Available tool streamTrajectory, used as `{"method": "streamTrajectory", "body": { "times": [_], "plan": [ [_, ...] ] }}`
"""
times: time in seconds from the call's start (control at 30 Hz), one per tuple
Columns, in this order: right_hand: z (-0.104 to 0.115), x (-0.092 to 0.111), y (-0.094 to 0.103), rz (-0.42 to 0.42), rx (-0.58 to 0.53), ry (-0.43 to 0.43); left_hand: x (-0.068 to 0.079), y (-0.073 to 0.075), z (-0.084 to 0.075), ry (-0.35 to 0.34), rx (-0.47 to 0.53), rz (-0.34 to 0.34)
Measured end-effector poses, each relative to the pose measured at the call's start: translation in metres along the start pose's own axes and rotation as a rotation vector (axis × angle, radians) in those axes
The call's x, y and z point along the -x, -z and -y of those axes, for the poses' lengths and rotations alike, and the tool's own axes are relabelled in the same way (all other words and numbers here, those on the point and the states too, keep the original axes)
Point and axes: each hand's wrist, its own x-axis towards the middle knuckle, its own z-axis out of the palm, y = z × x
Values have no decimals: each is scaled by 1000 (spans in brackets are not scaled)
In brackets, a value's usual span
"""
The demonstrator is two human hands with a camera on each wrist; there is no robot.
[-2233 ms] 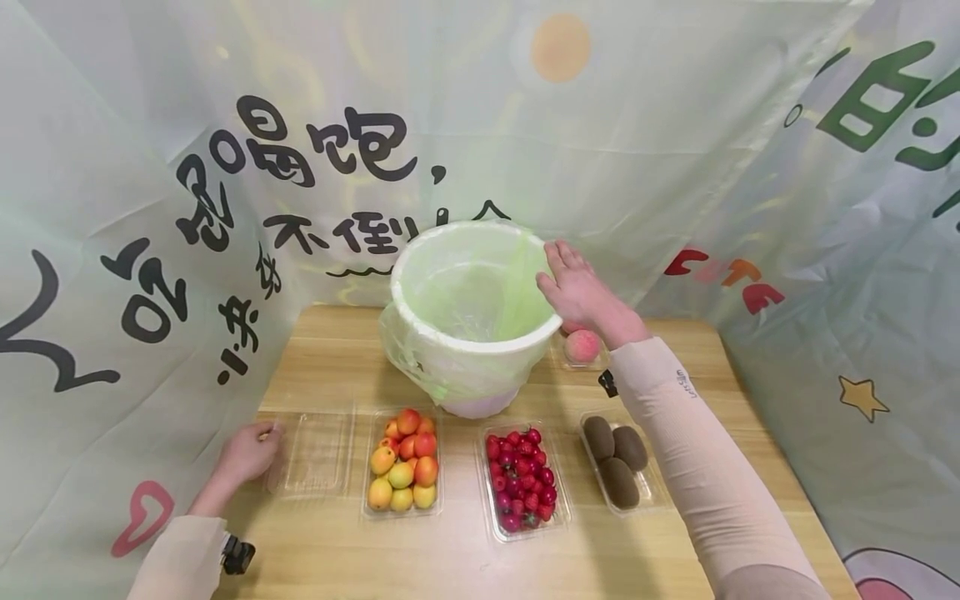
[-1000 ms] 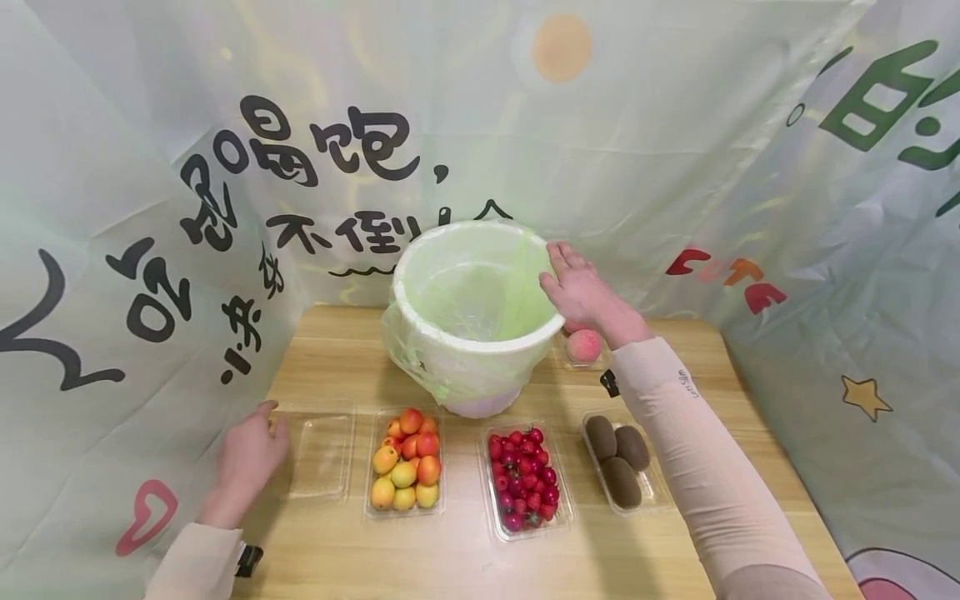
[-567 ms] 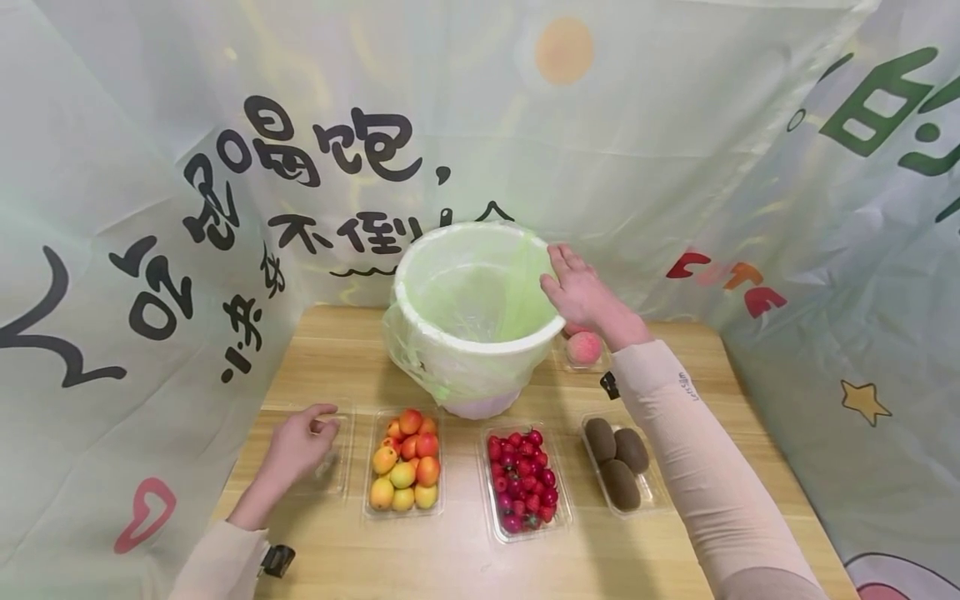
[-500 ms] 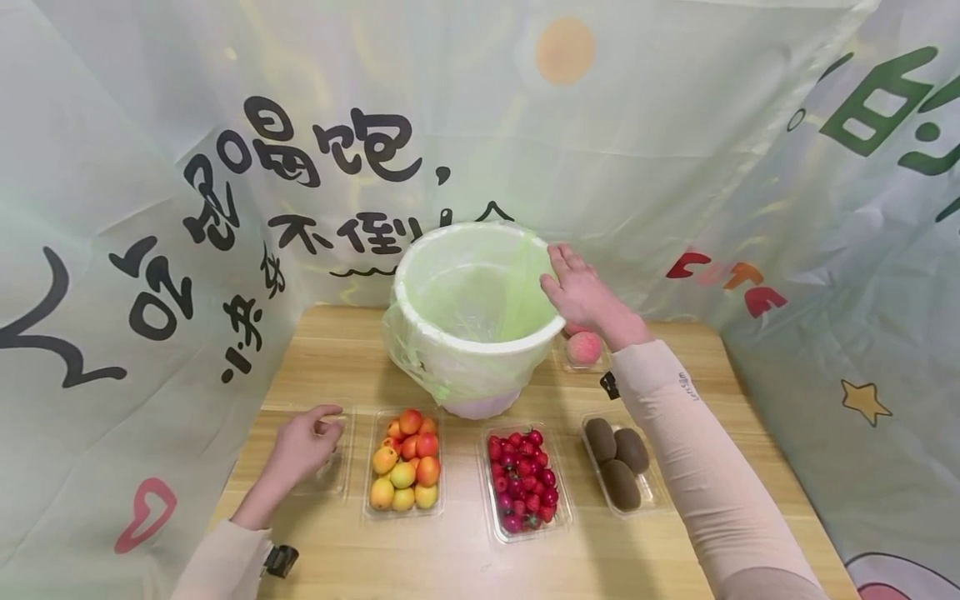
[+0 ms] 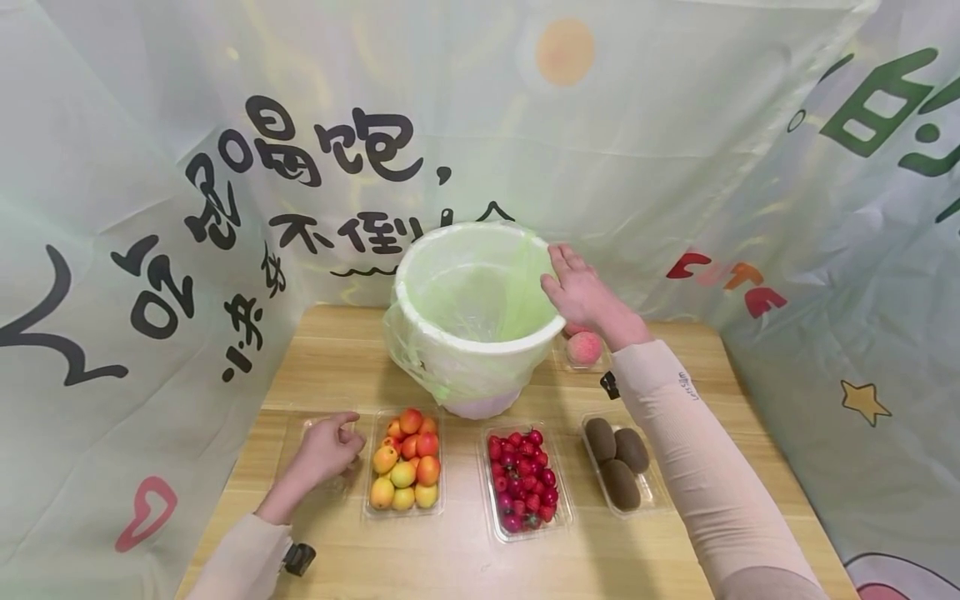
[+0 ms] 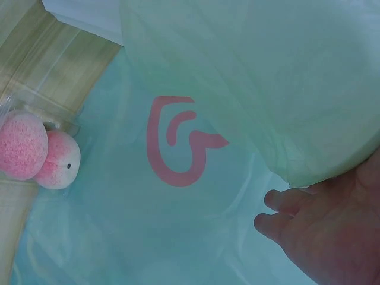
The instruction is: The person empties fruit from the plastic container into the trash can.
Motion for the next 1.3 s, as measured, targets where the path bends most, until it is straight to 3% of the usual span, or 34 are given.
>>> {"method": "streamTrajectory", "body": {
  "times": [0.57, 0.87, 1.13, 1.3],
  "plan": [
    [-1, 1, -1, 2, -10, -6, -7, -25, 7, 25, -83, 11],
    [-1, 0, 1, 7, -26, -11, -7, -37, 7, 80, -20, 37],
    [-2, 1, 3, 25, -29, -22, -9, -44, 12, 61, -49, 42],
    [-2, 1, 2, 27, -30, -23, -9, -45, 14, 89, 21, 58]
  ]
}}
